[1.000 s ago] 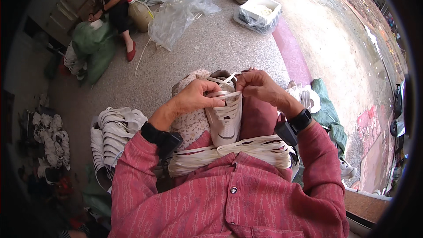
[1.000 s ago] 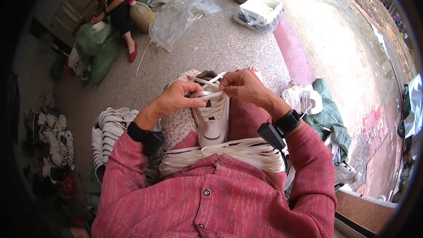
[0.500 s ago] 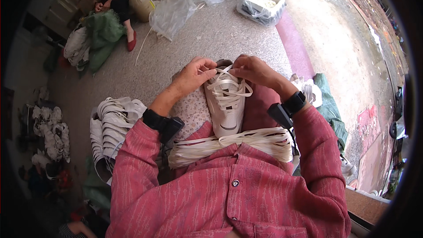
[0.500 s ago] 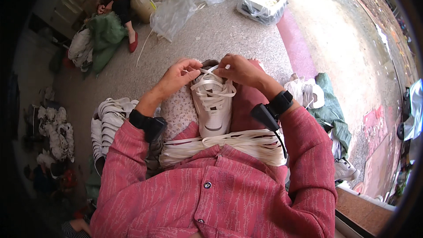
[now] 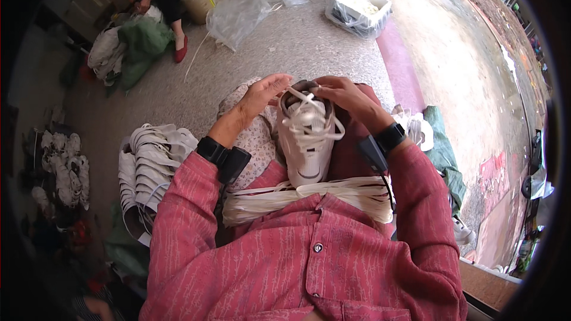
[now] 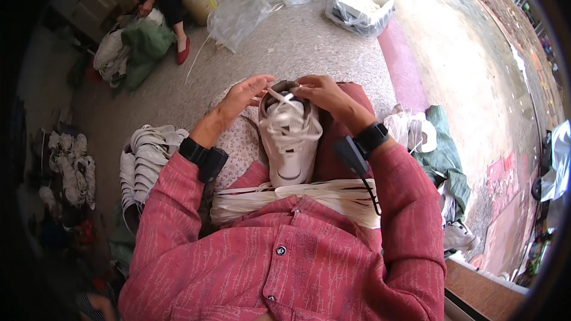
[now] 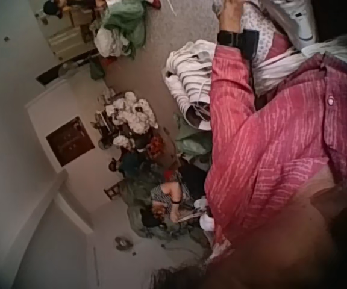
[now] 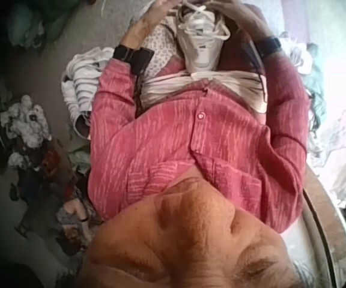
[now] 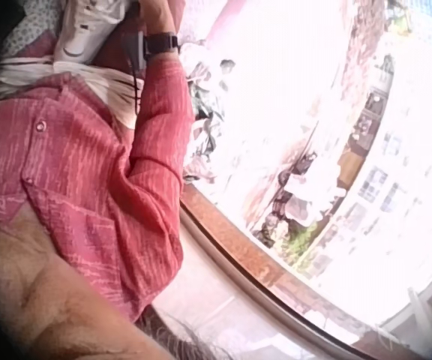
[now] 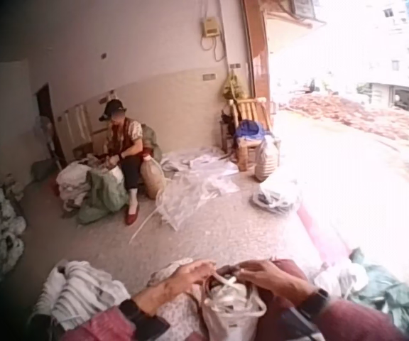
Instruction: Lacing a white sneaker while sitting in a workshop area.
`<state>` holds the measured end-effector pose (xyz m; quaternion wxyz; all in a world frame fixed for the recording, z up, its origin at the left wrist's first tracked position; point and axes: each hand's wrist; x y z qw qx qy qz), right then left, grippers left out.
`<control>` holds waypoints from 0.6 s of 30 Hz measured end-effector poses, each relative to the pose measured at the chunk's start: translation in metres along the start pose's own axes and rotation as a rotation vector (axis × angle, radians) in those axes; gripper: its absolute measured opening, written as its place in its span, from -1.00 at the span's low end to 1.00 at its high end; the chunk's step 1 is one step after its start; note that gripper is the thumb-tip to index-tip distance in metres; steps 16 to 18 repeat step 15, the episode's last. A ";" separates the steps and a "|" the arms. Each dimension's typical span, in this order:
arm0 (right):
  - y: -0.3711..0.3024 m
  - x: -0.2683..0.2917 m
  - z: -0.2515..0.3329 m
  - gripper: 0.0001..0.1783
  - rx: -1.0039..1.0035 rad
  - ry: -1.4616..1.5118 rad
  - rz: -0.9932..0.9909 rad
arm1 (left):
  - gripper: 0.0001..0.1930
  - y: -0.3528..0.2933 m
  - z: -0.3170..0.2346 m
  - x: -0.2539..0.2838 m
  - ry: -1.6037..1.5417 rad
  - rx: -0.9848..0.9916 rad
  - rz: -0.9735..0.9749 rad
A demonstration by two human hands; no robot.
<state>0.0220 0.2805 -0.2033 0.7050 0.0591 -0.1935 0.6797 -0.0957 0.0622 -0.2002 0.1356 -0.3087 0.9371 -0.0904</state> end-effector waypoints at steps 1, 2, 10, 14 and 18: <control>-0.008 -0.003 0.008 -0.64 0.002 -0.007 0.016 | -0.41 -0.002 0.003 0.002 -0.010 -0.003 -0.015; -0.020 -0.001 0.017 -0.66 0.064 0.045 0.012 | -0.39 -0.002 0.006 0.003 0.036 -0.014 -0.040; -0.091 0.023 0.010 -0.57 0.358 0.361 0.025 | -0.39 -0.009 -0.011 -0.025 -0.004 0.210 0.130; -0.110 0.034 -0.019 -0.56 0.324 0.448 -0.003 | -0.32 -0.003 -0.001 -0.020 0.263 0.112 0.132; -0.112 0.033 -0.030 -0.57 0.404 0.441 -0.023 | -0.31 -0.014 -0.015 -0.030 0.375 0.063 0.111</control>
Point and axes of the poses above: each hand's wrist, its own y-axis towards the middle knuckle, its own x-axis out of the back of the hand, z = x × y, and after that the axes turned 14 degrees about -y, right-handed
